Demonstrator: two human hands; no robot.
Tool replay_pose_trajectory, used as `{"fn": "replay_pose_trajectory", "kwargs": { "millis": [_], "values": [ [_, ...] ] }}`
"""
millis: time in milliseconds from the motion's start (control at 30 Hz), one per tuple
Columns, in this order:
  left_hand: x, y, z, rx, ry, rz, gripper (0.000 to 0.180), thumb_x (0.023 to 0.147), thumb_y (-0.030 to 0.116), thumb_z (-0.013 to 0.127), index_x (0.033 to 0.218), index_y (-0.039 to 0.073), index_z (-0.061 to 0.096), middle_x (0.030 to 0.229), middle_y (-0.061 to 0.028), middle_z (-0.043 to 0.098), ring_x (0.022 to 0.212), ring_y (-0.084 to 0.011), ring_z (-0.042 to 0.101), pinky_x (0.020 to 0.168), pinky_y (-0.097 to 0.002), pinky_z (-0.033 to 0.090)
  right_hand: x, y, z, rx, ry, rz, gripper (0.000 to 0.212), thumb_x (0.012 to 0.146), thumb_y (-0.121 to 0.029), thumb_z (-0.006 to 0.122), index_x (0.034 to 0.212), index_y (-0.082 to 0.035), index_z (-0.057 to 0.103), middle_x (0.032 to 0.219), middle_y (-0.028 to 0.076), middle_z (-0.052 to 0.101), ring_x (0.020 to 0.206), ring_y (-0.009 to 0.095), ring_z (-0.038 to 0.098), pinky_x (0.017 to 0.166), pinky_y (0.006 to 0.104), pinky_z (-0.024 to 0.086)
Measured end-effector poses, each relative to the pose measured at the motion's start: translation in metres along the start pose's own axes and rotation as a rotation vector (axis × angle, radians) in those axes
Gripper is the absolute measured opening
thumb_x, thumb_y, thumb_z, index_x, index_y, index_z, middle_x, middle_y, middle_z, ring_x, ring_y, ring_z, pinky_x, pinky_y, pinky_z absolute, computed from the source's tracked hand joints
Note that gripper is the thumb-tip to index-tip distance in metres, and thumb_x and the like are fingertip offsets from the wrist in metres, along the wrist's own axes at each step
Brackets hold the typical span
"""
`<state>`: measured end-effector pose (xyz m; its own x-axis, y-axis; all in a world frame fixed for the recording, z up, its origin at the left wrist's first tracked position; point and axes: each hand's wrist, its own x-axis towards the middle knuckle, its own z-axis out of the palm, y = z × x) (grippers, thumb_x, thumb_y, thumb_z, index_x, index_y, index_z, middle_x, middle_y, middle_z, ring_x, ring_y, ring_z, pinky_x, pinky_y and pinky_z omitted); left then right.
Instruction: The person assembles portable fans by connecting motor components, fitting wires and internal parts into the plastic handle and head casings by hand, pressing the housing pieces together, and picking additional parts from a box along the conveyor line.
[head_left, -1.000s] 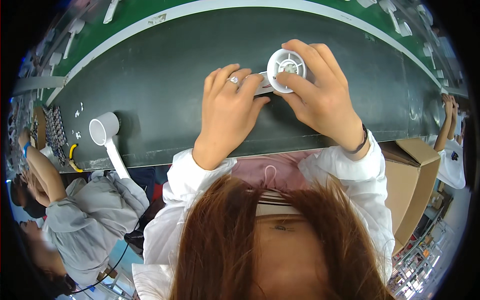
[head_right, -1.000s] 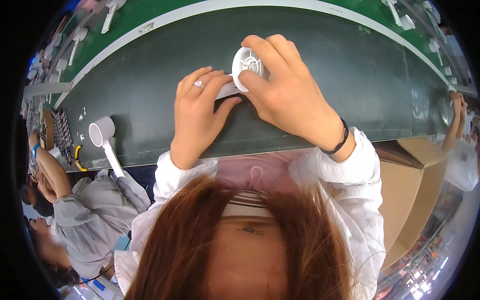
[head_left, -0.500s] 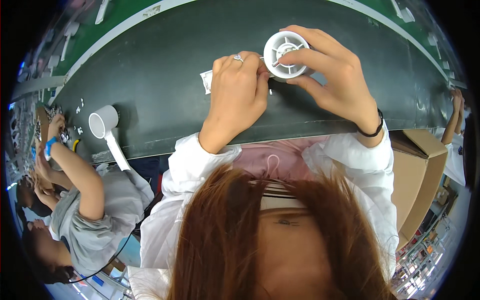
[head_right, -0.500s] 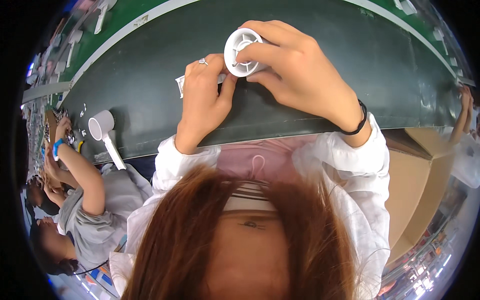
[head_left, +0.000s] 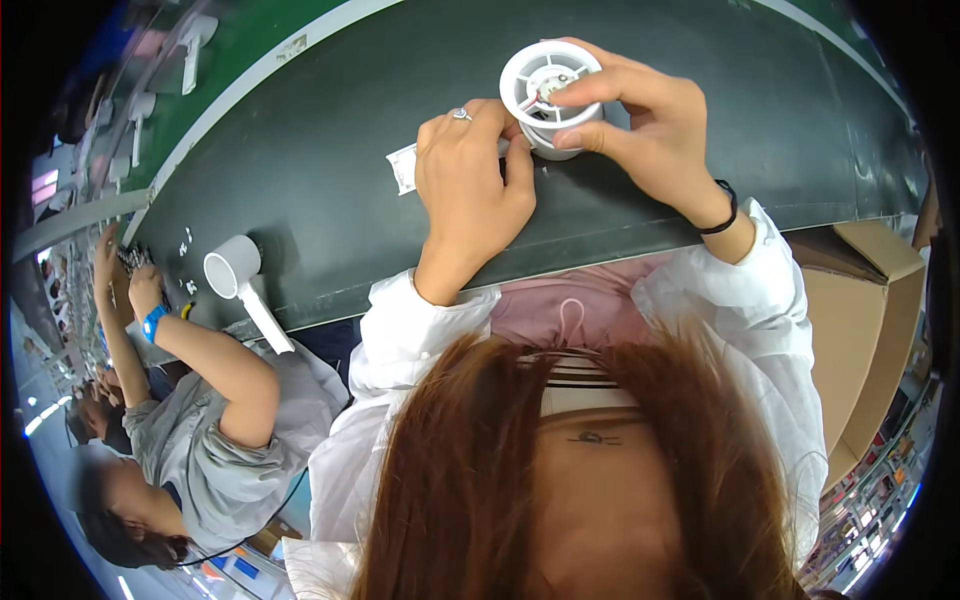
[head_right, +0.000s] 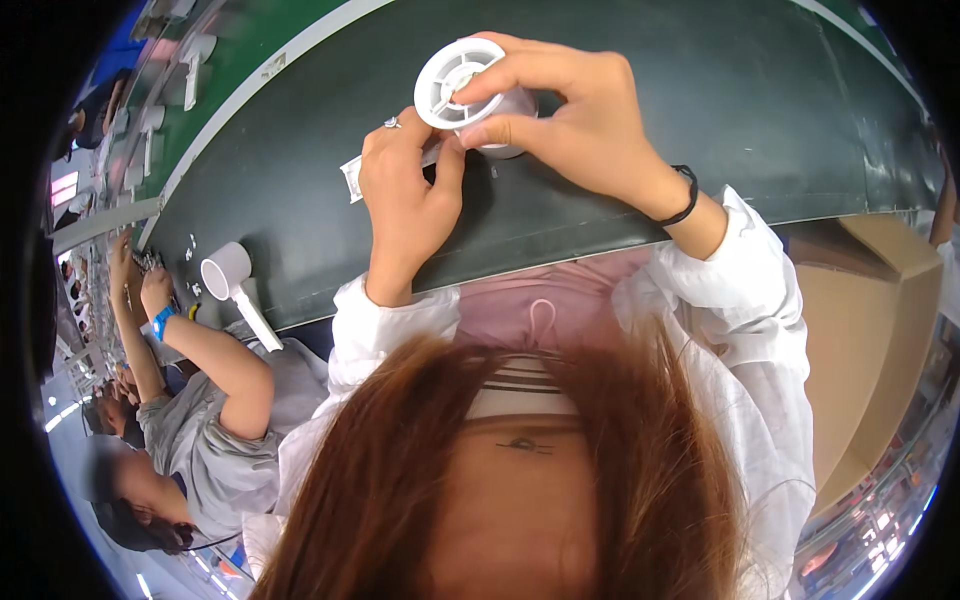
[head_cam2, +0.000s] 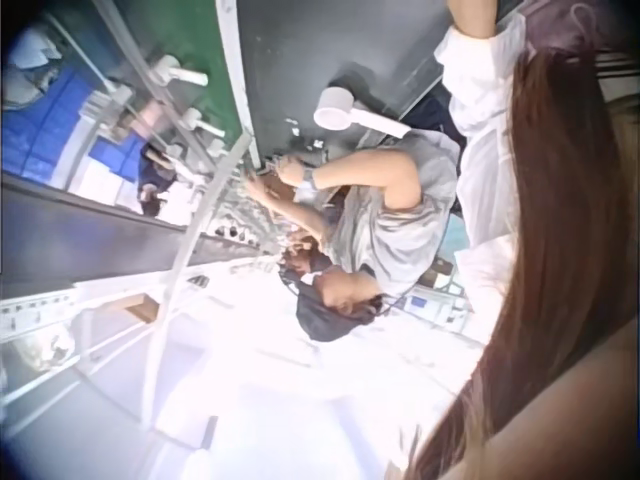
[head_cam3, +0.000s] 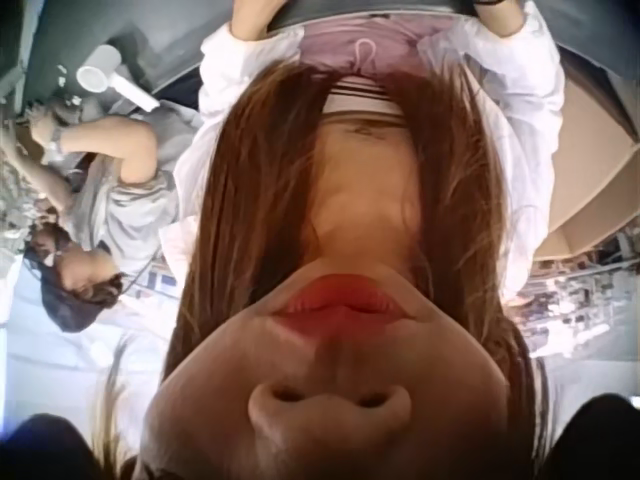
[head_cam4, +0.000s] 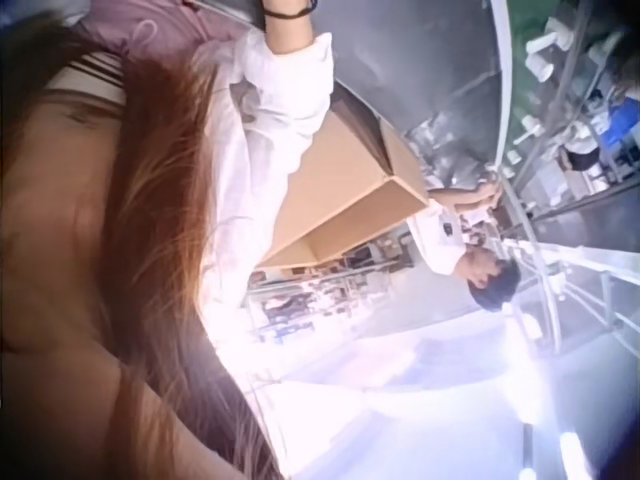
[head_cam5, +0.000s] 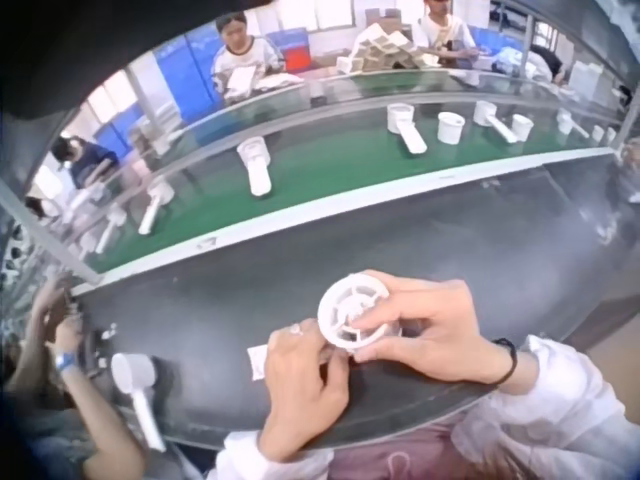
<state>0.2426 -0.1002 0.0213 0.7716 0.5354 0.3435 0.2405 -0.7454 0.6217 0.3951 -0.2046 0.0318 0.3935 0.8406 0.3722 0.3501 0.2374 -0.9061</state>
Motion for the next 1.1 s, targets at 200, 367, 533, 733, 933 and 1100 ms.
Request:
{"fn": "replay_pose_trajectory", "kwargs": {
  "millis": [200,367,533,733,933,1100],
  "values": [
    [-0.002,-0.006,0.003,-0.062,-0.009,0.034,0.007,0.073,0.002,0.061,0.079,0.004,0.057,0.073,-0.0084,0.060,0.070,-0.0279,0.057,0.075,-0.0385,0.038,-0.021,0.009,0.012,-0.269,0.147,-0.237,0.034,0.059,-0.007,0.084,0.090,-0.001,0.071,0.108,0.024,0.066,0.092,0.028,0.069,0.077,0.0295,0.053],
    [-0.005,-0.005,0.003,-0.097,-0.018,0.012,0.006,0.074,0.001,0.060,0.078,0.003,0.057,0.074,-0.0093,0.061,0.070,-0.0289,0.058,0.075,-0.0393,0.038,-0.018,0.009,0.003,-0.203,0.041,-0.175,0.029,0.066,-0.005,0.080,0.093,-0.001,0.071,0.109,0.022,0.066,0.091,0.026,0.069,0.077,0.0279,0.053],
    [-0.004,-0.004,0.001,-0.096,-0.013,-0.003,0.004,0.076,0.001,0.059,0.078,0.001,0.056,0.077,-0.0125,0.063,0.070,-0.0321,0.058,0.074,-0.0412,0.042,-0.017,0.008,-0.011,-0.181,-0.011,-0.123,0.016,0.078,-0.005,0.070,0.093,-0.001,0.072,0.106,0.021,0.068,0.086,0.022,0.069,0.073,0.0266,0.053],
    [-0.004,-0.007,0.001,-0.072,-0.008,-0.016,0.007,0.075,0.000,0.059,0.082,-0.001,0.057,0.080,-0.0141,0.063,0.071,-0.0338,0.059,0.072,-0.0423,0.043,-0.018,0.010,-0.009,-0.304,-0.018,-0.207,0.011,0.078,-0.002,0.068,0.088,-0.001,0.072,0.104,0.020,0.068,0.081,0.024,0.069,0.069,0.0257,0.053],
    [-0.007,-0.008,0.003,-0.060,-0.008,0.010,0.007,0.075,0.000,0.059,0.081,-0.001,0.055,0.075,-0.0157,0.060,0.071,-0.0347,0.058,0.070,-0.0421,0.043,-0.005,0.017,-0.027,-0.116,-0.222,-0.139,0.030,0.074,-0.014,0.074,0.100,-0.001,0.068,0.117,0.019,0.064,0.099,0.026,0.065,0.087,0.0327,0.050],
    [-0.006,-0.003,0.010,-0.027,-0.002,0.010,0.009,0.075,0.000,0.061,0.078,0.000,0.053,0.069,-0.0164,0.057,0.067,-0.0346,0.056,0.068,-0.0428,0.041,0.007,0.012,-0.018,0.178,-0.302,-0.022,0.069,0.067,-0.026,0.080,0.127,-0.002,0.055,0.125,0.014,0.060,0.112,0.025,0.059,0.100,0.0353,0.043]
  ]
}}
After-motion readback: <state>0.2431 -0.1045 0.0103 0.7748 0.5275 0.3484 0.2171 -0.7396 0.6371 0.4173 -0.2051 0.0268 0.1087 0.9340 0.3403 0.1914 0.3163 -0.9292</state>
